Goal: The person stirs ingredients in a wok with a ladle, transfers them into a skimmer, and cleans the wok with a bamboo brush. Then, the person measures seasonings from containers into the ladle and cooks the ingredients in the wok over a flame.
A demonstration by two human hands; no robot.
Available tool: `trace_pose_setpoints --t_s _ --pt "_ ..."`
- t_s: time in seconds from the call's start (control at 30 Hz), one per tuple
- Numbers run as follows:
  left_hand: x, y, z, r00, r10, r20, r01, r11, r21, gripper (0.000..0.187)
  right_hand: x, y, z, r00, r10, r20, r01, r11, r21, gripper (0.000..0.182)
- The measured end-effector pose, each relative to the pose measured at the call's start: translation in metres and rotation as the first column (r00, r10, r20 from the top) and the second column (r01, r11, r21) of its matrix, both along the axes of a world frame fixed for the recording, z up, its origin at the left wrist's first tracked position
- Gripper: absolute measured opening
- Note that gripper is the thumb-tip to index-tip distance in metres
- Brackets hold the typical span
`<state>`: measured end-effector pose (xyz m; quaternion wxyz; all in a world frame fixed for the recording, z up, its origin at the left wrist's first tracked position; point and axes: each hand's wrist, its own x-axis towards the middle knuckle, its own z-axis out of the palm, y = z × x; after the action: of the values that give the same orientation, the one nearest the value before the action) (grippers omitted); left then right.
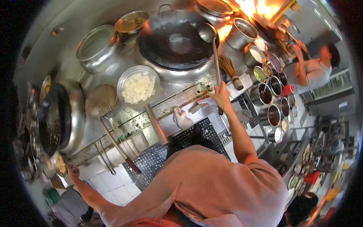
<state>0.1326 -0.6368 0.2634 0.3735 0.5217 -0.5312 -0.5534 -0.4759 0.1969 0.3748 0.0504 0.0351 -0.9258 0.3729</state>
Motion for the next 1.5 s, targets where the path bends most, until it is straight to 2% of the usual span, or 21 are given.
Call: trace_pose_setpoints --t_s 0.03,0.07,0.1,0.13,0.17,0.2,0.27,0.33,0.4,0.47,0.57,0.73,0.8,0.83,0.93,0.97,1.1,1.2,1.27,1.4,1.5 --pt "-0.033 0.017 0.018 0.974 0.046 -0.221 -0.044 0.999 0.015 0.013 0.0 0.0 0.0 1.0 -0.03 0.006 0.03 0.999 -0.011 0.038" --pt "-0.048 0.015 0.038 0.977 0.013 -0.213 -0.013 1.0 0.002 0.013 0.001 -0.001 0.004 0.999 -0.025 0.04 0.025 1.0 -0.002 0.037" --pt "-0.061 0.011 0.052 0.847 0.217 -0.486 -0.046 0.939 0.34 0.011 0.001 -0.001 0.008 0.997 -0.018 0.072 0.018 1.0 0.006 0.037" --pt "-0.072 0.008 0.064 0.632 0.479 -0.61 0.036 0.767 0.641 0.011 0.002 0.0 0.011 0.996 -0.045 0.078 0.046 0.999 -0.003 0.037" --pt "-0.071 0.006 0.065 0.333 0.616 -0.713 0.221 0.684 0.695 0.01 0.003 0.001 0.015 0.996 -0.032 0.078 0.033 0.999 -0.016 0.036" --pt "-0.078 0.012 0.07 0.344 0.609 -0.715 0.226 0.686 0.692 0.01 0.003 0.003 0.018 0.997 -0.007 0.075 0.01 1.0 -0.029 0.035" --pt "-0.077 0.04 0.078 0.88 0.149 -0.451 -0.012 0.956 0.292 0.025 0.001 0.007 0.02 0.997 0.002 0.084 0.0 1.0 -0.025 0.038" --pt "-0.067 0.053 0.091 0.556 -0.001 -0.831 0.445 0.845 0.297 0.017 0.002 0.008 0.025 0.982 -0.02 0.19 0.033 0.997 -0.068 0.041" --pt "-0.104 0.124 0.133 0.631 0.423 -0.651 -0.263 0.905 0.333 0.021 0.003 0.01 0.022 0.974 -0.018 0.227 0.039 0.995 -0.09 0.042" --pt "-0.052 0.112 0.114 0.539 0.321 -0.779 0.053 0.91 0.411 0.023 -0.001 0.014 0.005 0.999 -0.007 0.044 0.01 0.996 -0.086 0.04" --pt "-0.039 0.204 0.153 0.708 0.161 -0.688 0.09 0.945 0.313 0.019 0.004 0.007 0.02 0.995 -0.009 0.097 0.021 0.993 -0.12 0.037" --pt "-0.024 0.323 0.212 0.716 0.315 -0.623 -0.089 0.926 0.367 0.016 0.002 0.01 0.011 0.998 0.048 0.047 -0.041 0.987 -0.153 0.034" --pt "-0.013 0.358 0.224 0.784 0.055 -0.618 0.169 0.939 0.298 0.015 0.001 0.01 0.015 0.998 0.034 0.06 -0.026 0.991 -0.134 0.032" --pt "-0.031 0.387 0.241 0.796 0.244 -0.554 -0.069 0.946 0.317 0.03 -0.002 0.013 0.006 0.993 0.078 -0.089 -0.093 0.98 -0.178 0.03" --pt "-0.039 0.437 0.26 0.761 0.168 -0.626 0.057 0.945 0.323 0.041 -0.007 0.016 0.003 0.993 0.071 0.095 -0.044 0.964 -0.264 0.026" --pt "-0.047 0.452 0.263 0.794 0.127 -0.594 0.062 0.956 0.287 0.043 -0.005 0.015 0.019 0.949 0.1 0.299 -0.002 0.95 -0.313 0.024" --pt "-0.098 0.501 0.276 0.778 0.031 -0.627 0.186 0.943 0.277 0.043 -0.004 0.015 0.015 0.965 0.156 0.209 -0.057 0.909 -0.414 0.024" --pt "-0.149 0.512 0.273 0.776 0.272 -0.569 -0.046 0.924 0.379 0.037 -0.007 0.021 0.019 0.943 0.206 0.263 -0.061 0.881 -0.47 0.025" --pt "-0.159 0.504 0.254 0.552 0.19 -0.812 0.45 0.752 0.482 0.023 -0.011 0.031 0.012 0.913 0.276 0.302 -0.079 0.843 -0.532 0.031" --pt "-0.23 0.522 0.211 0.549 0.132 -0.825 0.617 0.602 0.507 0.011 -0.008 0.041 0.034 0.865 0.317 0.389 -0.032 0.808 -0.588 0.037" --pt "-0.281 0.544 0.214 0.69 -0.024 -0.723 0.563 0.646 0.516 0.013 -0.016 0.052 0.018 0.869 0.336 0.364 -0.052 0.793 -0.607 0.04"
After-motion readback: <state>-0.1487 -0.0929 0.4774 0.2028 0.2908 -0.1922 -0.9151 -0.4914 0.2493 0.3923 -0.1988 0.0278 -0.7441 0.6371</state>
